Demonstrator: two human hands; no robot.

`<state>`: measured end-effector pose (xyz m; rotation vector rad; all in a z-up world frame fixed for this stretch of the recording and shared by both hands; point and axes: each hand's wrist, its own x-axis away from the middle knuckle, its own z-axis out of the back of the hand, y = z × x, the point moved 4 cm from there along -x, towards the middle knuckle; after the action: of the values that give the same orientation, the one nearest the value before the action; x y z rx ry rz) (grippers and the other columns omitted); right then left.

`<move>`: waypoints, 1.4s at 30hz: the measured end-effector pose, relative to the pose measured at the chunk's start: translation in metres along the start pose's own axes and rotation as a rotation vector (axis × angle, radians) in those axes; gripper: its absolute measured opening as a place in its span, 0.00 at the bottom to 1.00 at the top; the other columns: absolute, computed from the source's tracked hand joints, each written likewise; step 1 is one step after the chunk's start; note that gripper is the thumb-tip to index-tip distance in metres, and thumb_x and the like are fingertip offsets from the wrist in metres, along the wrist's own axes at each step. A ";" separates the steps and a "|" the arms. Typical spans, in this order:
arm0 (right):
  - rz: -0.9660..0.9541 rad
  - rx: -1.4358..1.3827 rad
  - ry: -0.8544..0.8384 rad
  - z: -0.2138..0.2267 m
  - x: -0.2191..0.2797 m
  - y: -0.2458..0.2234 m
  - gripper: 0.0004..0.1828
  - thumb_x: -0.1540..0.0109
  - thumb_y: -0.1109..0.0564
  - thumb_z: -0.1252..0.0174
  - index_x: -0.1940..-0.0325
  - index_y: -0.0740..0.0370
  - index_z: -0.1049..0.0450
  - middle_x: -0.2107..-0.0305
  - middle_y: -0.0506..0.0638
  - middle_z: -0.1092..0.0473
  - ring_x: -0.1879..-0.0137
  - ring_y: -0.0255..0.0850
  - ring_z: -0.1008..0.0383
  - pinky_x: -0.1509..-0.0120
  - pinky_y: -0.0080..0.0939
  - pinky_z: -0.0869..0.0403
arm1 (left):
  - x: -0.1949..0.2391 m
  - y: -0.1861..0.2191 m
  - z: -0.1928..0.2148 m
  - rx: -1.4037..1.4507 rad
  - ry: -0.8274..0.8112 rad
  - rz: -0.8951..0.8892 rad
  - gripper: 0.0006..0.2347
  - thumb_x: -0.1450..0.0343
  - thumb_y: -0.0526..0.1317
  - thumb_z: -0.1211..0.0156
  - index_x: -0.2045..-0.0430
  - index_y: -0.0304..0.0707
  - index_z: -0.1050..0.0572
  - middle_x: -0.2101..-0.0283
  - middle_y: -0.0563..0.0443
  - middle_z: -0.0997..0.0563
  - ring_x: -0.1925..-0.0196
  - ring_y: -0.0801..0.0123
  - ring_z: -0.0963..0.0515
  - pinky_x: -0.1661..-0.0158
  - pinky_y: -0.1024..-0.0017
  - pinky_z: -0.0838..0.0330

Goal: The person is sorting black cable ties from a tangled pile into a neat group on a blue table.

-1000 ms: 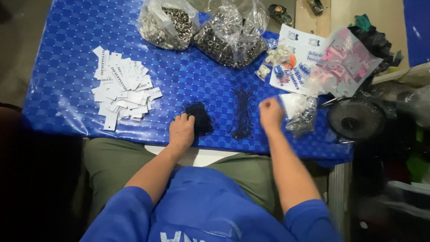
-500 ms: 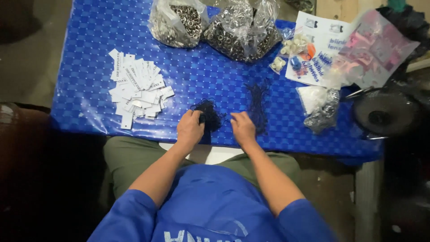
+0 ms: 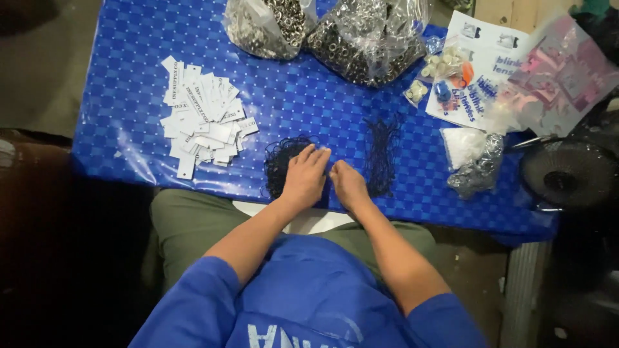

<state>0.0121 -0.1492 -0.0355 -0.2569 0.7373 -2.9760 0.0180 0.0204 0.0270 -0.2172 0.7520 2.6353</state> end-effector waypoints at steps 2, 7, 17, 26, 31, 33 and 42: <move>-0.080 -0.114 -0.087 0.015 0.002 -0.007 0.04 0.36 0.54 0.42 0.60 0.54 0.30 0.71 0.56 0.28 0.58 0.61 0.22 0.56 0.57 0.25 | 0.004 -0.005 -0.040 0.044 -0.057 -0.045 0.28 0.37 0.37 0.37 0.38 0.43 0.31 0.42 0.49 0.23 0.33 0.52 0.30 0.43 0.50 0.32; -0.248 -0.353 -0.100 0.061 -0.009 -0.025 0.05 0.41 0.52 0.39 0.61 0.48 0.24 0.75 0.46 0.23 0.64 0.43 0.19 0.59 0.43 0.25 | 0.004 -0.032 -0.111 -0.011 -0.158 0.027 0.08 0.34 0.41 0.40 0.64 0.54 0.19 0.68 0.62 0.16 0.55 0.66 0.18 0.40 0.54 0.35; -0.148 -0.217 -0.092 0.175 -0.008 -0.019 0.09 0.41 0.55 0.39 0.56 0.51 0.22 0.73 0.49 0.22 0.64 0.45 0.19 0.56 0.47 0.24 | 0.008 -0.039 -0.083 -0.063 0.014 0.046 0.06 0.33 0.54 0.36 0.76 0.63 0.21 0.71 0.67 0.23 0.55 0.74 0.24 0.44 0.55 0.37; -0.139 -0.296 -0.097 0.217 0.012 -0.063 0.09 0.39 0.60 0.42 0.57 0.57 0.19 0.74 0.54 0.22 0.70 0.43 0.22 0.61 0.43 0.26 | -0.003 -0.028 -0.039 0.041 -0.137 0.149 0.04 0.29 0.43 0.35 0.70 0.50 0.16 0.68 0.57 0.17 0.55 0.63 0.19 0.45 0.56 0.34; -0.080 -0.325 -0.094 0.220 0.004 -0.063 0.10 0.38 0.59 0.43 0.55 0.56 0.18 0.76 0.52 0.23 0.69 0.42 0.22 0.62 0.42 0.26 | -0.002 -0.047 -0.051 0.381 -0.350 0.605 0.08 0.29 0.52 0.40 0.58 0.70 0.17 0.61 0.64 0.14 0.53 0.68 0.15 0.53 0.67 0.22; -0.064 -0.320 -0.079 0.228 0.006 -0.071 0.10 0.38 0.59 0.43 0.55 0.57 0.18 0.77 0.53 0.24 0.69 0.42 0.23 0.62 0.42 0.26 | -0.010 -0.042 -0.032 0.450 -0.323 0.647 0.08 0.30 0.52 0.39 0.60 0.69 0.17 0.62 0.62 0.14 0.53 0.65 0.15 0.53 0.64 0.22; -0.020 -0.313 -0.002 0.250 0.007 -0.073 0.10 0.38 0.60 0.42 0.55 0.57 0.18 0.79 0.53 0.25 0.70 0.43 0.23 0.63 0.41 0.27 | -0.024 -0.030 0.033 0.495 -0.218 0.572 0.09 0.31 0.45 0.40 0.61 0.55 0.16 0.65 0.54 0.13 0.54 0.55 0.15 0.52 0.60 0.23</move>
<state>0.0480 -0.1995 0.2176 -0.2839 1.2067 -2.8660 0.0506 0.0537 0.0464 0.4824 1.5268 2.7831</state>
